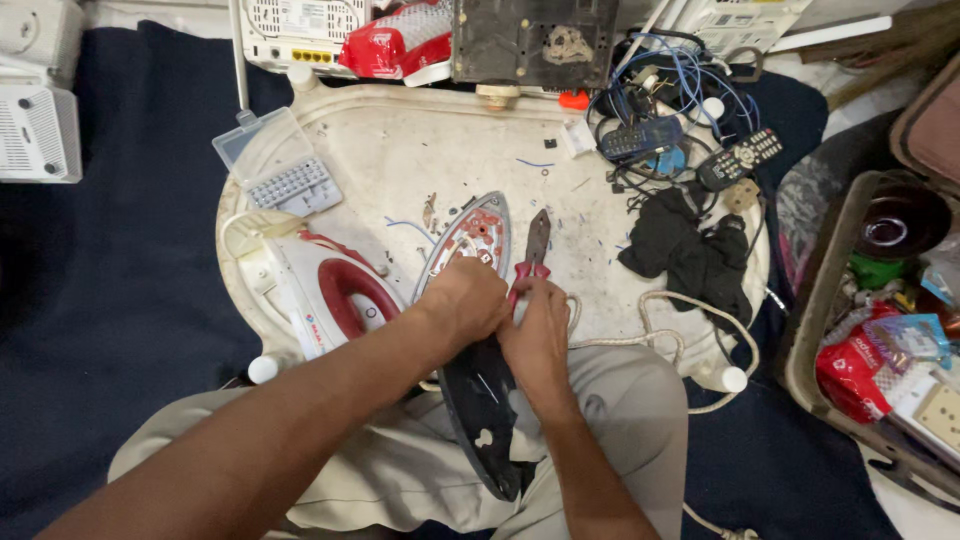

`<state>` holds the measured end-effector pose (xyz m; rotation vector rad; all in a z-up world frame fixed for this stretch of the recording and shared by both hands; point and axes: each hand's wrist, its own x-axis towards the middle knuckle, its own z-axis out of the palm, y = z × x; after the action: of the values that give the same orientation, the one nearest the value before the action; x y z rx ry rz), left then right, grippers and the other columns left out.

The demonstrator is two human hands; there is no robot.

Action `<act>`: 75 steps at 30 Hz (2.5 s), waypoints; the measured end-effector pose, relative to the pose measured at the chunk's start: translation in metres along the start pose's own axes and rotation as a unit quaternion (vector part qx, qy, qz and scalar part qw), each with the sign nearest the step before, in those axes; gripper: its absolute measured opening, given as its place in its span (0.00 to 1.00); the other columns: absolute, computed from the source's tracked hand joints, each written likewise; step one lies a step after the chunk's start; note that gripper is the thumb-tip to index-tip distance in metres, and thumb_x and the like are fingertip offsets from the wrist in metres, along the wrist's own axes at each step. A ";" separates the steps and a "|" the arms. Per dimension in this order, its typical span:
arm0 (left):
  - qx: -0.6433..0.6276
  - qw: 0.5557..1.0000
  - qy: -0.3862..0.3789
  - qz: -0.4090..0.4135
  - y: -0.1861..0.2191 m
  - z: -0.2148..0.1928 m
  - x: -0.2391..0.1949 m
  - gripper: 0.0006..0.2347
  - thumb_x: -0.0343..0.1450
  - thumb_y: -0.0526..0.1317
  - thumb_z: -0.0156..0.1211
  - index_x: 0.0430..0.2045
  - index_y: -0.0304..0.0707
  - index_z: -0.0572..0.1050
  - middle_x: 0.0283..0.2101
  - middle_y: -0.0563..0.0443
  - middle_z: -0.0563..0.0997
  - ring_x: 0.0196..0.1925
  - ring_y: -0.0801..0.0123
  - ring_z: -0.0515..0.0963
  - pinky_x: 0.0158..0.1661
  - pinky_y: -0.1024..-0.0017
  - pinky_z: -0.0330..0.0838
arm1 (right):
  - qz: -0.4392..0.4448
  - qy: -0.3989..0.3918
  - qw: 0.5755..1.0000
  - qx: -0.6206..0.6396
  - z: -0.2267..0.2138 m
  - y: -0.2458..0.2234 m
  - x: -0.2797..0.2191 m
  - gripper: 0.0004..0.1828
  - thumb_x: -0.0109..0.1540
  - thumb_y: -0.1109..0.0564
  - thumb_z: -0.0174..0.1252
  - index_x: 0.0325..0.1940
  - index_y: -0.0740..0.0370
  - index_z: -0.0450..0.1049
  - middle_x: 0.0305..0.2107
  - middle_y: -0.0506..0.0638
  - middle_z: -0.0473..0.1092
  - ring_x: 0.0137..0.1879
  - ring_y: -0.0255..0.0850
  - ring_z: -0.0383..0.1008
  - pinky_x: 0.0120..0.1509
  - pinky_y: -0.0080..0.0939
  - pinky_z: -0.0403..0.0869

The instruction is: The person repairs a disassembled electric iron by manipulating internal wires and components with pliers and a screwdriver. They repeatedly adjust connections inside the iron's base while seated on the floor.

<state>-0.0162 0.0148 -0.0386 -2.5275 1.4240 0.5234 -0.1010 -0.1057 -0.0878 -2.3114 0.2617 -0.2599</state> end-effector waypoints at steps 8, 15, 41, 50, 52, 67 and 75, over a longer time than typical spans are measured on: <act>-0.121 0.989 0.000 -0.085 -0.008 -0.017 -0.004 0.11 0.68 0.45 0.59 0.30 0.40 0.85 0.37 0.38 0.84 0.44 0.51 0.85 0.42 0.58 0.79 | 0.045 0.013 0.988 -0.145 0.004 -0.009 0.016 0.47 0.54 0.50 0.70 0.68 0.75 0.56 0.52 0.73 0.65 0.58 0.67 0.65 0.64 0.62 0.62; -0.134 0.976 0.129 -0.111 -0.010 0.016 -0.015 0.06 0.67 0.34 0.57 0.29 0.32 0.82 0.35 0.37 0.84 0.39 0.49 0.86 0.36 0.59 0.81 | 0.177 -0.051 0.964 -0.191 0.011 -0.002 0.034 0.54 0.46 0.41 0.79 0.59 0.78 0.58 0.49 0.73 0.68 0.55 0.68 0.69 0.60 0.58 0.70; -0.332 0.914 0.071 -0.221 -0.052 0.014 -0.018 0.08 0.63 0.37 0.61 0.30 0.33 0.82 0.34 0.31 0.83 0.40 0.43 0.85 0.45 0.55 0.79 | 0.267 -0.124 0.751 0.591 -0.018 -0.009 0.032 0.20 0.58 0.71 0.52 0.54 0.64 0.61 0.47 0.61 0.70 0.53 0.59 0.78 0.59 0.58 0.79; -0.283 0.898 0.220 -0.255 -0.019 0.040 -0.008 0.06 0.66 0.33 0.60 0.29 0.31 0.81 0.35 0.27 0.81 0.39 0.39 0.84 0.40 0.53 0.79 | 0.199 -0.114 0.769 0.597 -0.038 -0.023 0.029 0.19 0.60 0.73 0.51 0.55 0.64 0.61 0.58 0.65 0.68 0.58 0.58 0.76 0.65 0.56 0.75; -0.269 0.897 0.238 -0.258 -0.008 0.034 -0.006 0.06 0.63 0.32 0.61 0.29 0.32 0.82 0.36 0.29 0.81 0.40 0.41 0.84 0.39 0.54 0.79 | 0.211 -0.100 0.754 0.615 -0.042 -0.023 0.031 0.20 0.59 0.71 0.51 0.55 0.63 0.63 0.58 0.65 0.69 0.58 0.59 0.77 0.65 0.56 0.76; -0.402 0.818 0.308 -0.275 0.001 0.011 -0.023 0.12 0.62 0.32 0.62 0.38 0.28 0.72 0.33 0.30 0.82 0.37 0.35 0.82 0.39 0.47 0.76 | 0.225 -0.128 0.720 0.644 -0.056 -0.018 0.025 0.18 0.64 0.57 0.52 0.59 0.53 0.65 0.60 0.62 0.70 0.58 0.54 0.75 0.58 0.52 0.75; -0.495 0.786 0.299 -0.219 0.006 0.006 -0.054 0.10 0.67 0.37 0.65 0.38 0.32 0.74 0.32 0.31 0.82 0.38 0.38 0.83 0.40 0.51 0.76 | 0.227 -0.186 0.724 0.624 -0.067 -0.027 0.023 0.19 0.67 0.52 0.51 0.63 0.55 0.64 0.63 0.65 0.68 0.55 0.50 0.77 0.56 0.49 0.76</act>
<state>-0.0486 0.0559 -0.0224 -4.0064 0.6054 0.4596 -0.0940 -0.1398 -0.0206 -0.8529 0.2999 0.2481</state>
